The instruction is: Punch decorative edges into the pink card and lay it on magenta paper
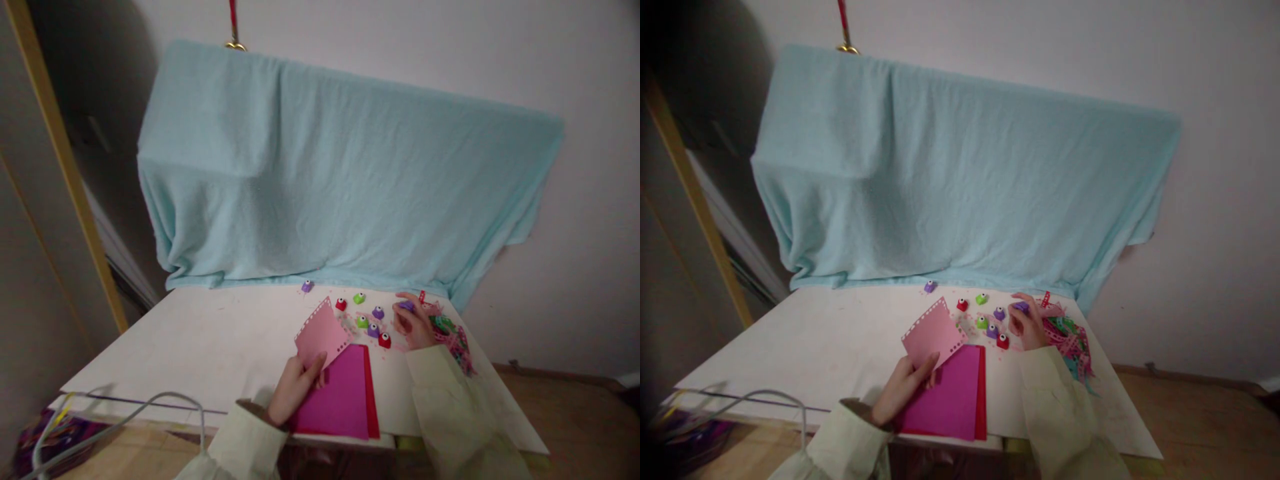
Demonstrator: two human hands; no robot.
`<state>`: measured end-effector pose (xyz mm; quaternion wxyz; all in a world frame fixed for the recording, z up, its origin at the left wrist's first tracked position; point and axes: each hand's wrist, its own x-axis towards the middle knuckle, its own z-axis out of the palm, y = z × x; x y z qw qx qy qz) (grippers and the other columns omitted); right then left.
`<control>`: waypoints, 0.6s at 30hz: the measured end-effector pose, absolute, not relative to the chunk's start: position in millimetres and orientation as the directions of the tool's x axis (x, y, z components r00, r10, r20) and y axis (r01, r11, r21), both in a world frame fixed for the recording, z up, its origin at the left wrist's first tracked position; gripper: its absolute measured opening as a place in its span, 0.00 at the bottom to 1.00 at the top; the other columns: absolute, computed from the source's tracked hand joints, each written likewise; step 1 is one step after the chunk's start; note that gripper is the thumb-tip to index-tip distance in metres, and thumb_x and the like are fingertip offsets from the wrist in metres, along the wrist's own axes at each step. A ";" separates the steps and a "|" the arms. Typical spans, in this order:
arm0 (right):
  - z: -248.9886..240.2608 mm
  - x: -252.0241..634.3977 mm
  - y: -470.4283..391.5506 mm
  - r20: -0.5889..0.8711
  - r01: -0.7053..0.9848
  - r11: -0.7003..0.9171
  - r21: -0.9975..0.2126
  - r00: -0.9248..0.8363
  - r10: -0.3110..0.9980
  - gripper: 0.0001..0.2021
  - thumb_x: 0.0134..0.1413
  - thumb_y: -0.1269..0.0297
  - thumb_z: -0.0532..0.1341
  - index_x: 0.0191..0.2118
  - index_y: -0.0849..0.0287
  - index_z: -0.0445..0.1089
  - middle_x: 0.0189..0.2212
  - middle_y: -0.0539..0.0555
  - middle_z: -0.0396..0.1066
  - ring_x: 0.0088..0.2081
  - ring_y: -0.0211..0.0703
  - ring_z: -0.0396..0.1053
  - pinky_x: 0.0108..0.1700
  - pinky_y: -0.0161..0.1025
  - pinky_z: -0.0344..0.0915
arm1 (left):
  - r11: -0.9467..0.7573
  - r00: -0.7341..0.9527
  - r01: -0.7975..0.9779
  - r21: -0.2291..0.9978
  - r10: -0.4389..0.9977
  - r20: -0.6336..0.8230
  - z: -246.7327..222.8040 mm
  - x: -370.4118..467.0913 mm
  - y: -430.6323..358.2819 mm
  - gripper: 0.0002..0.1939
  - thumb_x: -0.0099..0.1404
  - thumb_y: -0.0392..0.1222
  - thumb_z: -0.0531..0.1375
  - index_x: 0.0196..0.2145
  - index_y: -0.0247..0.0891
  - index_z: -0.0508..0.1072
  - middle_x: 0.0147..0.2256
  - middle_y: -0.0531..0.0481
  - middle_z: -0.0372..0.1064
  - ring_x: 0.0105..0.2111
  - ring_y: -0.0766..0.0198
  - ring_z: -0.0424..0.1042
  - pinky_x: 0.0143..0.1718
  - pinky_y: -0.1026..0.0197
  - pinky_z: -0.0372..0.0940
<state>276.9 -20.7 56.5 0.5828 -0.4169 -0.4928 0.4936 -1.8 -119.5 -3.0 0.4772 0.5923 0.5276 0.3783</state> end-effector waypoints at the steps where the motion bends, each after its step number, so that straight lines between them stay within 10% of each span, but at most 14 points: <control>1: 53.9 271.1 -28.2 0.101 -0.187 0.088 -0.978 -0.059 0.993 0.19 0.49 0.62 0.64 0.48 0.54 0.63 0.15 0.40 0.57 0.14 0.31 0.49 0.17 0.30 0.44 | 0.014 0.155 0.266 0.964 0.986 -0.057 -3.2 -1.6 -119.3 0.32 0.67 0.60 0.47 0.18 0.36 0.73 0.17 0.52 0.67 0.20 0.65 0.68 0.28 0.65 0.59; 8: 26.8 229.6 -77.4 -0.199 -0.351 -0.317 -0.881 -0.332 0.922 0.22 0.52 0.50 0.60 0.51 0.54 0.69 0.29 0.52 0.69 0.17 0.30 0.50 0.20 0.33 0.48 | 0.006 0.161 0.251 0.968 0.986 -0.048 -2.9 -2.1 -119.1 0.32 0.67 0.60 0.47 0.18 0.36 0.72 0.17 0.51 0.67 0.21 0.65 0.67 0.28 0.65 0.59; 18: 7.2 211.2 -99.5 -0.117 -0.207 -0.166 -0.964 -0.229 0.966 0.27 0.46 0.51 0.68 0.52 0.54 0.69 0.27 0.51 0.69 0.23 0.39 0.66 0.23 0.35 0.58 | 0.009 0.164 0.219 0.976 0.985 -0.046 -3.6 -2.9 -118.2 0.32 0.66 0.61 0.47 0.18 0.35 0.72 0.18 0.51 0.68 0.21 0.64 0.67 0.28 0.65 0.59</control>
